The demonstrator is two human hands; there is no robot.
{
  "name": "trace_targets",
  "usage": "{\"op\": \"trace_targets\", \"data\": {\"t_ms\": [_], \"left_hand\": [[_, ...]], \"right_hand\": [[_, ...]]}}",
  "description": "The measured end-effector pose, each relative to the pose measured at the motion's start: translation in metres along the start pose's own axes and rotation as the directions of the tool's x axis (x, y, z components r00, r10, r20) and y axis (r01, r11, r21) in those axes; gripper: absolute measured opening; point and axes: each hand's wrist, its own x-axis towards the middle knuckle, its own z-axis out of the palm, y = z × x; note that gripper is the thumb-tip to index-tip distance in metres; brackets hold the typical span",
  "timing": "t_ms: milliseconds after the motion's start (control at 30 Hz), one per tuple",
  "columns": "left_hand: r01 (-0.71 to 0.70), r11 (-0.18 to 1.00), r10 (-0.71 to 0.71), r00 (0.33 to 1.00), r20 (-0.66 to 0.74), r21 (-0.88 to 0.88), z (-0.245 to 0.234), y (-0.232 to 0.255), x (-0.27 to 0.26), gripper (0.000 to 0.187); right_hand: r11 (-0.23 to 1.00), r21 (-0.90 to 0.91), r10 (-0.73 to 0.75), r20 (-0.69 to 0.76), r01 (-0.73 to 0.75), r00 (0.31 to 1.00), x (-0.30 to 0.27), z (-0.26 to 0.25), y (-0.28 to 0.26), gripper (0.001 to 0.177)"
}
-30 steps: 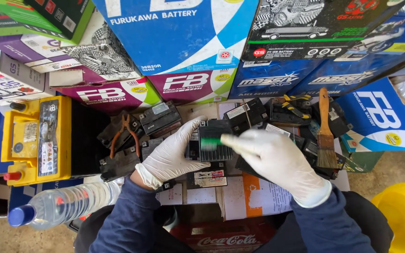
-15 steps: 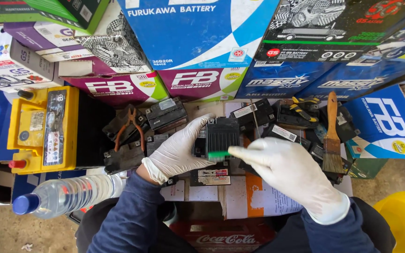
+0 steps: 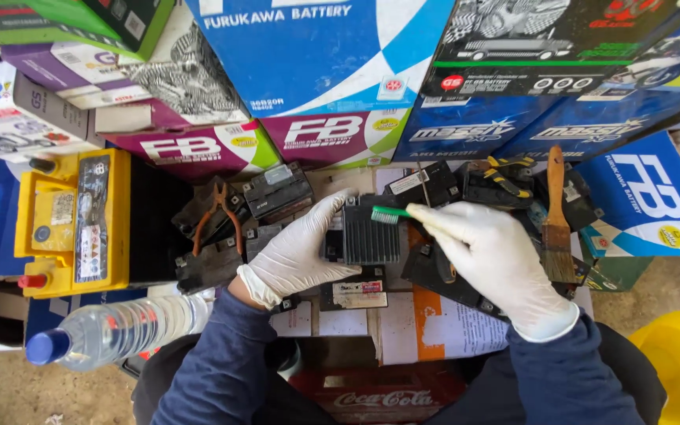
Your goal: Cleaning battery terminals with a brush and using a screwdriver for maintenance
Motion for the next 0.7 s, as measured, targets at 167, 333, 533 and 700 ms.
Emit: {"op": "trace_targets", "data": {"t_ms": [167, 333, 533, 700], "left_hand": [[0.013, 1.000, -0.013, 1.000, 0.005, 0.008, -0.002, 0.006, 0.003, 0.108], [0.034, 0.999, -0.034, 0.999, 0.011, 0.020, -0.003, 0.012, 0.002, 0.108], [0.065, 0.998, -0.066, 0.998, 0.017, 0.009, -0.004, 0.013, 0.003, 0.107], [0.082, 0.997, -0.083, 0.996, 0.018, 0.007, -0.004, 0.018, 0.003, 0.107]], "right_hand": [[0.969, 0.232, 0.027, 0.250, -0.087, 0.968, -0.004, -0.016, -0.018, 0.034], [0.976, 0.181, 0.096, 0.159, -0.125, 0.983, 0.002, -0.005, -0.006, 0.036], [0.980, 0.191, 0.023, 0.160, -0.054, 0.987, 0.001, -0.015, -0.014, 0.033], [0.966, 0.246, 0.030, 0.212, -0.083, 0.977, -0.003, -0.019, -0.010, 0.031]]}}
